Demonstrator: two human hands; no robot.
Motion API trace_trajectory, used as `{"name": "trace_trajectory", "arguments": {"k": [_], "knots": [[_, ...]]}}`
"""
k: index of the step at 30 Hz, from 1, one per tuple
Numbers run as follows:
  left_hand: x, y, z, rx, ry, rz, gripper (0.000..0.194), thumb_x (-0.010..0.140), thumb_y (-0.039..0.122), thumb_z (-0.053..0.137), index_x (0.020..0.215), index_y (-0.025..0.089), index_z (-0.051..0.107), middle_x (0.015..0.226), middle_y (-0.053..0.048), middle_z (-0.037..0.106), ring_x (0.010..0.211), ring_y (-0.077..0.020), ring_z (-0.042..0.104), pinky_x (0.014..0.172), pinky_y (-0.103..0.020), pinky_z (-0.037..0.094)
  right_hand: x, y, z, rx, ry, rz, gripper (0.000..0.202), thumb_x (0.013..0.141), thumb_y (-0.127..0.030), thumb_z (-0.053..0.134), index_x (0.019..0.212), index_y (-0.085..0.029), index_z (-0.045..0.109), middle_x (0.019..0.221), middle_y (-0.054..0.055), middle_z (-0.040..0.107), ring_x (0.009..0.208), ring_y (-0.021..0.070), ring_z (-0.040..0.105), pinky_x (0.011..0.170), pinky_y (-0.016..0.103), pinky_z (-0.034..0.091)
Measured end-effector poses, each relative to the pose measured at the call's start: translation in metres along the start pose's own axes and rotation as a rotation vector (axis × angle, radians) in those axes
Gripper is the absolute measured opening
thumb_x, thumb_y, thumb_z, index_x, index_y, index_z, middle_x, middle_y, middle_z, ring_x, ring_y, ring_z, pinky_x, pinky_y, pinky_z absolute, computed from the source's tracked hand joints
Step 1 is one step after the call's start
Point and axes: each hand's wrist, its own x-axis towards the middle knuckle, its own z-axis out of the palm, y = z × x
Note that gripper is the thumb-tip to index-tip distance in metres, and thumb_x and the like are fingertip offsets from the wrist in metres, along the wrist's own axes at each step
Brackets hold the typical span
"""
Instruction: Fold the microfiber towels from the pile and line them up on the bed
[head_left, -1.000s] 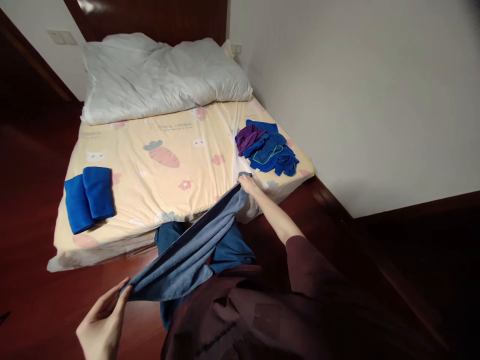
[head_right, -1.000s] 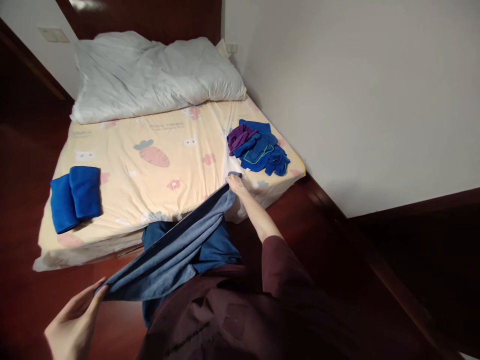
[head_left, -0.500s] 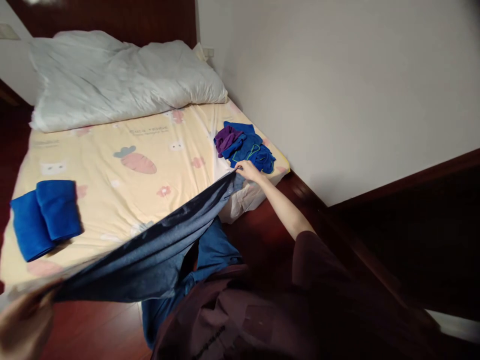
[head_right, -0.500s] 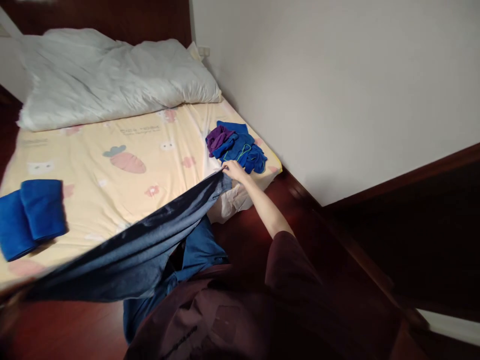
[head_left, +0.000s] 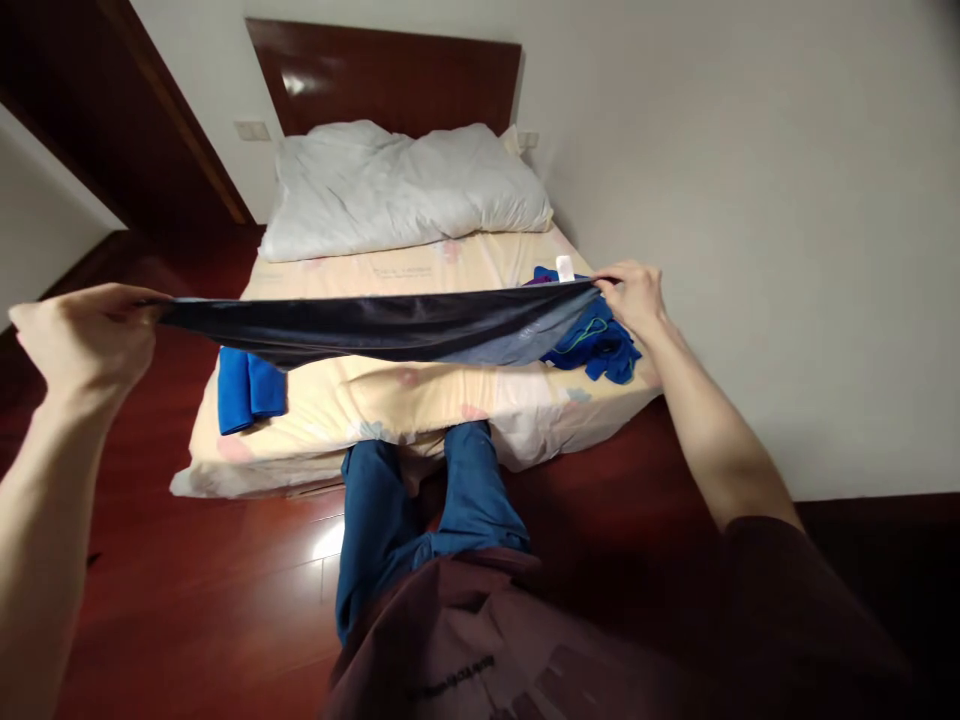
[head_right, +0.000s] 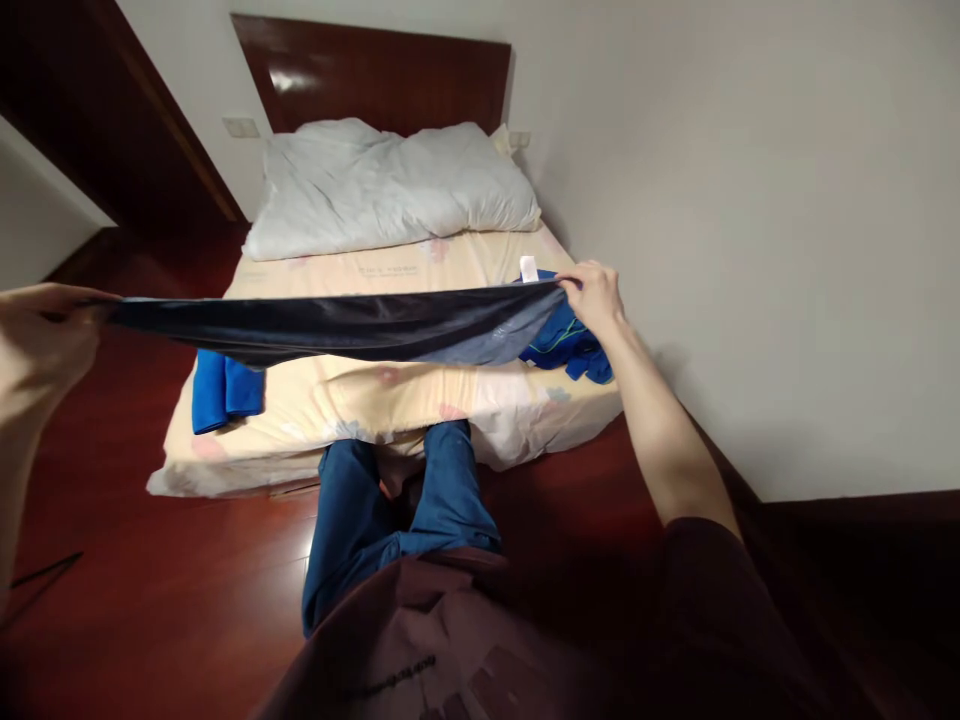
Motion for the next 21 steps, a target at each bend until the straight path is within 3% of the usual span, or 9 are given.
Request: {"name": "trace_trajectory", "arguments": {"k": [3, 6, 9, 15, 18, 21], "knots": [[-0.007, -0.01, -0.003, -0.018, 0.002, 0.006, 0.034, 0.08, 0.043, 0.065, 0.103, 0.025, 0.082, 0.064, 0.004, 0.06, 0.06, -0.0096, 0.048, 0.087, -0.031, 0.053, -0.006, -0.008, -0.011, -0.006, -0.02, -0.004, 0.022, 0.095, -0.028, 0.059, 0.101, -0.022, 0.078, 0.104, 0.01, 0.077, 0.104, 0.0288, 0.069, 0.1, 0.046, 0.053], [-0.01, -0.019, -0.009, -0.1, -0.133, -0.022, 0.041, 0.078, 0.052, 0.066, 0.103, 0.023, 0.082, 0.067, 0.003, 0.065, 0.054, -0.0083, 0.044, 0.069, -0.025, 0.052, -0.012, -0.014, -0.021, 0.004, -0.046, 0.026, 0.019, 0.093, -0.025, 0.063, 0.099, -0.02, 0.08, 0.104, 0.01, 0.079, 0.096, 0.0239, 0.071, 0.096, 0.038, 0.054], [-0.009, -0.031, -0.014, -0.16, -0.27, -0.058, 0.048, 0.076, 0.056, 0.066, 0.106, 0.02, 0.08, 0.067, 0.001, 0.065, 0.053, -0.0081, 0.044, 0.061, -0.024, 0.051, -0.017, -0.016, -0.035, 0.047, -0.044, 0.095, 0.016, 0.089, -0.024, 0.071, 0.098, -0.018, 0.082, 0.098, 0.01, 0.08, 0.08, 0.0184, 0.07, 0.085, 0.03, 0.054], [-0.003, -0.049, -0.015, -0.167, -0.331, -0.129, 0.058, 0.073, 0.058, 0.069, 0.116, 0.019, 0.076, 0.074, 0.0, 0.068, 0.057, -0.0096, 0.054, 0.076, -0.038, 0.06, -0.02, -0.015, -0.061, 0.031, -0.191, 0.129, 0.013, 0.085, -0.028, 0.078, 0.095, -0.022, 0.084, 0.084, 0.007, 0.079, 0.067, 0.0157, 0.065, 0.071, 0.028, 0.051], [0.001, -0.045, -0.013, -0.143, -0.384, -0.109, 0.055, 0.072, 0.056, 0.07, 0.111, 0.018, 0.078, 0.073, 0.001, 0.069, 0.064, -0.0133, 0.061, 0.086, -0.043, 0.06, -0.015, -0.02, -0.065, 0.018, -0.247, 0.158, 0.014, 0.083, -0.028, 0.08, 0.094, -0.02, 0.083, 0.077, 0.007, 0.076, 0.067, 0.0166, 0.065, 0.069, 0.029, 0.051], [0.006, -0.037, -0.004, -0.095, -0.406, -0.12, 0.044, 0.074, 0.048, 0.07, 0.106, 0.018, 0.079, 0.074, 0.001, 0.07, 0.073, -0.0168, 0.067, 0.093, -0.045, 0.058, -0.006, -0.028, -0.061, 0.073, -0.357, 0.299, 0.014, 0.083, -0.023, 0.08, 0.095, -0.016, 0.082, 0.059, 0.003, 0.069, 0.055, 0.0153, 0.062, 0.062, 0.029, 0.051]]}}
